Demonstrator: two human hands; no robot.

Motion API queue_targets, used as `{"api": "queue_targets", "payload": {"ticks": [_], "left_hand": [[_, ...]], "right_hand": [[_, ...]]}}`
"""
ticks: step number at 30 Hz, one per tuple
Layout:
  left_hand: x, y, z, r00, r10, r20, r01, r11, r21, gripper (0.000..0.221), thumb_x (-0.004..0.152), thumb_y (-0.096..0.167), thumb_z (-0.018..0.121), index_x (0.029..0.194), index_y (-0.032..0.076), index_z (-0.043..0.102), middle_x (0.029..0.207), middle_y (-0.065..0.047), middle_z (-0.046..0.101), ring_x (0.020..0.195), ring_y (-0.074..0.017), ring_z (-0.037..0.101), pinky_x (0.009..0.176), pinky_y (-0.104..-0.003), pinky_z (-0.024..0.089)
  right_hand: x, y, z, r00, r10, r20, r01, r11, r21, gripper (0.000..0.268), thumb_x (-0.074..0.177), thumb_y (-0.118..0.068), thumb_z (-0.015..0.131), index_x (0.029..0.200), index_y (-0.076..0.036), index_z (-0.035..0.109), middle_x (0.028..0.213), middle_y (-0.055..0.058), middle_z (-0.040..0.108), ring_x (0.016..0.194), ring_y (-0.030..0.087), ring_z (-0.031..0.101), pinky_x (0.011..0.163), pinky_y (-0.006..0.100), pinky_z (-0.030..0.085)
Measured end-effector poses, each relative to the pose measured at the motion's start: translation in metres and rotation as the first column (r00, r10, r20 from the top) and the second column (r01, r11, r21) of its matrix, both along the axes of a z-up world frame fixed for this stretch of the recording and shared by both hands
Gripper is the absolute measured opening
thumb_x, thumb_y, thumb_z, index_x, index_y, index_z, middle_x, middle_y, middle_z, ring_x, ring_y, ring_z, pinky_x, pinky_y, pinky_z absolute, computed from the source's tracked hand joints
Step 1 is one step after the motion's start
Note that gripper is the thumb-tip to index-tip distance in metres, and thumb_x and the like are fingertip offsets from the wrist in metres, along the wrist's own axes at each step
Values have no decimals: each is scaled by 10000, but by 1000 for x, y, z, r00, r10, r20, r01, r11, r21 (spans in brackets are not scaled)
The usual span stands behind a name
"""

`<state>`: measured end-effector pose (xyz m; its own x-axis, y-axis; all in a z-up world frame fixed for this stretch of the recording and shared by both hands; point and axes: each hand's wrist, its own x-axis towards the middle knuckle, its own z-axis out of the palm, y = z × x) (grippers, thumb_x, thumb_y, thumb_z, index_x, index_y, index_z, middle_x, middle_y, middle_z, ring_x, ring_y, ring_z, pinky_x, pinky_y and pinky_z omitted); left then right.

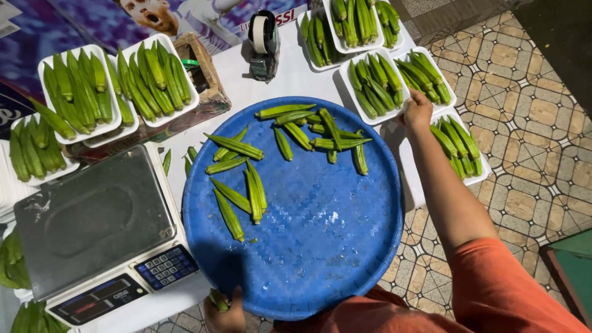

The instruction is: A person is picking okra pods from a large blue tray and placing them into small white styrofoam trays on a digital scale to weigh them.

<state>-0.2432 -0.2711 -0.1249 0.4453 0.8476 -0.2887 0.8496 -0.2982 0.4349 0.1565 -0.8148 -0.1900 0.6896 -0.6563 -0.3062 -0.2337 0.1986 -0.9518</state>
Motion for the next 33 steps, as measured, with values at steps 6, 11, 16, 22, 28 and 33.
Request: {"api": "queue_targets", "payload": {"ticks": [6,11,16,22,28,33], "left_hand": [[10,-4,20,993,-7,-116,3,999,-38,512,719,453,885,1032,107,675,958,-112,748,880,-327,705,813,-456,507],[8,-9,25,997,-46,-56,45,999,-15,440,736,416,870,952,97,660,887,-123,716,819,-336,681,775,-466,501],[10,-9,23,998,-49,-30,49,999,-19,410,739,368,880,968,92,680,873,-79,714,795,-273,666,765,-419,494],[9,-7,14,998,-20,-51,21,1000,6,411,726,361,889,958,107,663,864,-88,706,812,-295,667,775,-432,492],[15,-9,24,994,-17,-108,19,1000,12,445,734,374,889,1014,95,685,907,-112,728,836,-310,683,784,-444,502],[10,-7,21,997,1,-72,-2,1000,-25,584,686,421,894,1135,99,708,1023,-167,728,927,-374,675,836,-481,506]], "right_hand": [[7,-1,-11,995,-49,-82,38,991,-127,355,1034,-92,454,1165,-225,755,861,82,638,487,203,542,356,359,527],[-1,17,20,991,-50,-122,34,991,-133,355,1050,-100,454,1272,-214,706,952,76,672,477,182,592,369,311,604],[1,8,16,994,17,-110,-38,981,-192,351,1044,-85,482,1272,-202,721,883,79,679,466,181,583,385,307,592],[2,0,30,982,101,-158,-130,975,-181,316,1030,-88,527,1264,-160,727,842,112,677,435,169,567,347,307,499],[-14,17,53,935,112,-336,-228,917,-328,368,1008,-19,586,1366,-98,621,1521,169,490,599,171,693,518,263,658],[-14,7,33,935,90,-344,-296,733,-613,80,976,-63,629,1030,-120,642,1019,148,704,783,278,658,640,452,511]]}}
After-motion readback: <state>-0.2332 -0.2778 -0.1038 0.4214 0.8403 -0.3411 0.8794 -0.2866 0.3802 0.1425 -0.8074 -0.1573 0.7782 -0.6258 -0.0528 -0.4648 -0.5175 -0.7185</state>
